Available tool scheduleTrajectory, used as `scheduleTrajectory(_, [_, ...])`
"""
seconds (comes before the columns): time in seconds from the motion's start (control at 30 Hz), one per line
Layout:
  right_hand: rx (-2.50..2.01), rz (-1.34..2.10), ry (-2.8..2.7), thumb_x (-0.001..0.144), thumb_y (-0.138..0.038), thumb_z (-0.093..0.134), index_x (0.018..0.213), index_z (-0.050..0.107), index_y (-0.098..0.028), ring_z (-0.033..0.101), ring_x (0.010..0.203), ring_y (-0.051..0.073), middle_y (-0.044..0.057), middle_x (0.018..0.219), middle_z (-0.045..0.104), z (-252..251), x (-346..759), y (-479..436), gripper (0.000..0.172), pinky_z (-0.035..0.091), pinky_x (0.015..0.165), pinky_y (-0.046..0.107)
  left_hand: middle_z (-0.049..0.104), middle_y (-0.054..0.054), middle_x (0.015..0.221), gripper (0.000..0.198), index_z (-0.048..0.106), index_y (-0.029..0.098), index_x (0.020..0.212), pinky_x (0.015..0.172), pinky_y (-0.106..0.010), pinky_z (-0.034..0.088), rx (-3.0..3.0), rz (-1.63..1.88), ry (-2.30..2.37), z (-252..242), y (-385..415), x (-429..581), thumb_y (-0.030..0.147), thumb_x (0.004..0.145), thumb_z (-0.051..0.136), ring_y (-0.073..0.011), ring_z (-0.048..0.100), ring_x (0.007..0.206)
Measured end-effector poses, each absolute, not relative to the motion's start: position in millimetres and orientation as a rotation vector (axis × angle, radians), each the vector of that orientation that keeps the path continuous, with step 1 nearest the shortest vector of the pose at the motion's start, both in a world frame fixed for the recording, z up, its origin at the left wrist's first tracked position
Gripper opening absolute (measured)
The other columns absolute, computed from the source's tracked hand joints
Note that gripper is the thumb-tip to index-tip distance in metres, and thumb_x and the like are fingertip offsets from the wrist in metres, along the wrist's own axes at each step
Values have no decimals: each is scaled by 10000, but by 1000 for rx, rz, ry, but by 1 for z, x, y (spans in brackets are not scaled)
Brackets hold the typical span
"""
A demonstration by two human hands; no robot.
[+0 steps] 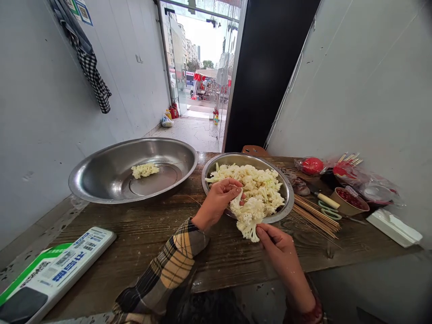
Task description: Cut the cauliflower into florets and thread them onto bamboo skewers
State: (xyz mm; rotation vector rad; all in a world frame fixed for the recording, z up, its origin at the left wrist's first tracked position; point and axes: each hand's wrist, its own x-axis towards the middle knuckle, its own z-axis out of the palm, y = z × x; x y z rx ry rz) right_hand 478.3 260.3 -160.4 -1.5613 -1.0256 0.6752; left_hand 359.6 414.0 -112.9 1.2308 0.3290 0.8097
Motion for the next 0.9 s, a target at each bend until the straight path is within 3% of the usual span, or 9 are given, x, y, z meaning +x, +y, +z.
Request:
scheduleTrajectory(0.13, [-1564,702,-1001,803,-510,561,849,708,-126,409,500,114,-17,530,474,-162,479,260,413,322,476,225,650,-12,691,229,607,153,865,547,-220,419,1097,848,367,-114,417,360,324,738,693,-92,559,541])
scheduleTrajectory(0.37, [-1546,672,-1022,794,-493,583,872,721,-131,432,519,117,-9,554,515,-160,477,258,395,354,501,229,701,-54,792,276,696,132,944,643,-245,442,1134,871,393,-114,417,360,298,725,710,-102,571,623])
scheduleTrajectory(0.5, [-1544,677,-980,785,-499,594,861,725,-134,434,509,120,-10,538,517,-162,478,260,395,352,490,232,704,-98,1006,338,673,161,1085,758,-283,454,1167,763,322,-113,413,358,288,773,655,-146,614,795])
scheduleTrajectory(0.67, [-1549,654,-936,774,-525,596,848,720,-129,436,492,123,-11,509,511,-164,482,263,421,346,481,235,573,-126,1292,521,567,226,1246,937,-349,417,1208,654,157,-114,410,355,179,738,672,-223,578,1104])
scheduleTrajectory(0.9, [-1559,680,-824,724,-568,614,820,715,-131,363,403,97,-20,475,482,-160,483,262,458,289,391,225,578,-150,1277,523,601,174,1190,980,-397,394,1291,663,296,-120,414,357,192,688,741,-267,521,1191])
